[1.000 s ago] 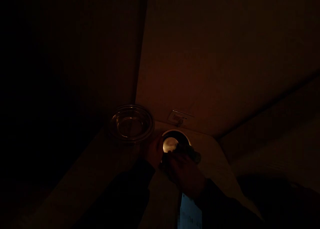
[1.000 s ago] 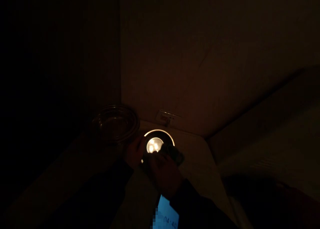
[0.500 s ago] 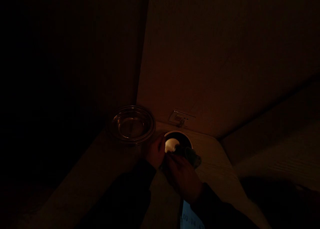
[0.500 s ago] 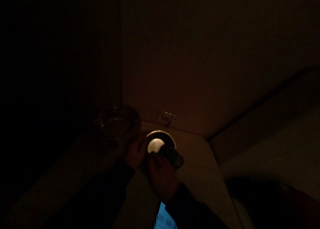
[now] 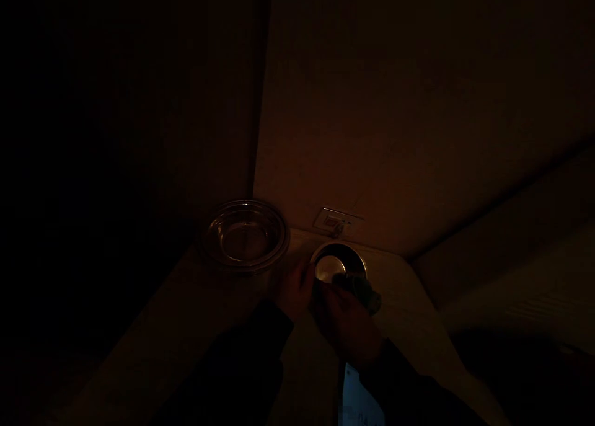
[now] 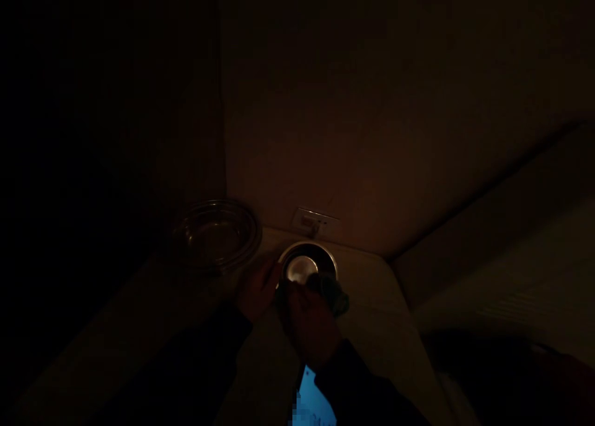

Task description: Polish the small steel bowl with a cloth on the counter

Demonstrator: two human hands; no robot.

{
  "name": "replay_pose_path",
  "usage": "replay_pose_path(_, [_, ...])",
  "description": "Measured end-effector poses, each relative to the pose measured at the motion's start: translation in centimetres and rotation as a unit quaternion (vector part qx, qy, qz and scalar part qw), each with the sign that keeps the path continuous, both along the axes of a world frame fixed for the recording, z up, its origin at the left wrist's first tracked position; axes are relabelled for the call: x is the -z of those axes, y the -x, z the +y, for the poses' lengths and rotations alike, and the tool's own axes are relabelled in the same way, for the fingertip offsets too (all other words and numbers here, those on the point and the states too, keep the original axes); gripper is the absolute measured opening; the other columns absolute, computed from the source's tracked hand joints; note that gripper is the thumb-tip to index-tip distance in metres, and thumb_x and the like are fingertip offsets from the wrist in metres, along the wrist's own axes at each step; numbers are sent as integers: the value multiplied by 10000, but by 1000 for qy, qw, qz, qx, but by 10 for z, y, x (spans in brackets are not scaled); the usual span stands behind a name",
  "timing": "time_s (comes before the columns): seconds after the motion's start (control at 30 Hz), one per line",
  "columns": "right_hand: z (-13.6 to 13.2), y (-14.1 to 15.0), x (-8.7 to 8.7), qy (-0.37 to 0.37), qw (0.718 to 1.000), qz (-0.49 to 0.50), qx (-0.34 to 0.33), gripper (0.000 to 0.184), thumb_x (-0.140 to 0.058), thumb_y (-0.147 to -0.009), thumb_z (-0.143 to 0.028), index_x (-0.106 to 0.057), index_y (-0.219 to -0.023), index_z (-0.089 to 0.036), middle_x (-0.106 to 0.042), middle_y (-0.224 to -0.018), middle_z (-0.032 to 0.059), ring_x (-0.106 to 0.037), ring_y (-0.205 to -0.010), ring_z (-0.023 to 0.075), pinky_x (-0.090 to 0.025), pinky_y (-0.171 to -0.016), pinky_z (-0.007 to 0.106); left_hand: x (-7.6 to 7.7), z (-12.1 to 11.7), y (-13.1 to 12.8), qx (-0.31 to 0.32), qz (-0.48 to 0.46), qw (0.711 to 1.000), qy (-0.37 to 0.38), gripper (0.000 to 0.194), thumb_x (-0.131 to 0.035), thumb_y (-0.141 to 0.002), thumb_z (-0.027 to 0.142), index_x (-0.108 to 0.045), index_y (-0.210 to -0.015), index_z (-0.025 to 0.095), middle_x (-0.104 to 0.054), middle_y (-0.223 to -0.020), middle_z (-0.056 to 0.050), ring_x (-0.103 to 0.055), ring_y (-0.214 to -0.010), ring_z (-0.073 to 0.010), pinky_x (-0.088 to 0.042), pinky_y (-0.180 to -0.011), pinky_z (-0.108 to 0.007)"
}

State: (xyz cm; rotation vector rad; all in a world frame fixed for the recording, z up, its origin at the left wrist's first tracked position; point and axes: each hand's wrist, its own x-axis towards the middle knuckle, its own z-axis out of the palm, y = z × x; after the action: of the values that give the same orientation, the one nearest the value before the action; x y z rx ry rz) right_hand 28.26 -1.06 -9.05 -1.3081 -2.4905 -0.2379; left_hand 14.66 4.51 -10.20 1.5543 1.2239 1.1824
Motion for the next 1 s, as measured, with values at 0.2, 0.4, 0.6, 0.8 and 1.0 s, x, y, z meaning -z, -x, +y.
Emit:
replay_pose_path(0.2, [5,8,-2,13,1000,9,-8,367,-423,-885,-110,-443,-1248,-61,-624,-1131,198,-591,-1039,273,-524,-851,406,-2,0,2,-6,56,998,-13,369,-396,-876,248,-579,-1182,155,-685,-1111,-107,-643,-1017,-217,-505,-896,-369])
replay_pose_path(0.4, [-2,-5,-10,13,999,-21,-45,421,-457,-834,-58,-469,-1253,-86,-630,-1135,177,-589,-1043,268,-522,-844,411,-6,0,5,-26,24,999,-22,365,-394,-877,231,-596,-1178,185,-707,-1059,-83,-655,-983,-201,-507,-892,-351])
replay_pose_path(0.6, [-11,-28,-21,15,994,-78,-72,437,-476,-805,-35,-502,-1237,-96,-616,-1178,166,-573,-1074,260,-495,-878,426,-3,-2,3,-20,6,999,-47,401,-373,-886,249,-544,-1243,183,-642,-1202,-82,-589,-1120,-187,-471,-956,-335])
replay_pose_path(0.8, [-9,7,-7,-8,999,-46,-7,367,-507,-830,-81,-522,-1194,-37,-643,-1090,214,-613,-991,274,-527,-798,400,-3,-2,5,-19,22,999,-26,389,-369,-888,245,-578,-1213,202,-686,-1128,-55,-635,-1044,-176,-495,-923,-308])
replay_pose_path(1.0, [-12,17,-6,7,999,-41,3,420,-467,-829,-46,-478,-1249,-38,-624,-1148,207,-589,-1052,278,-523,-826,415,0,-2,4,-11,-2,999,-41,383,-387,-892,282,-584,-1209,197,-641,-1212,-50,-595,-1117,-166,-467,-962,-287])
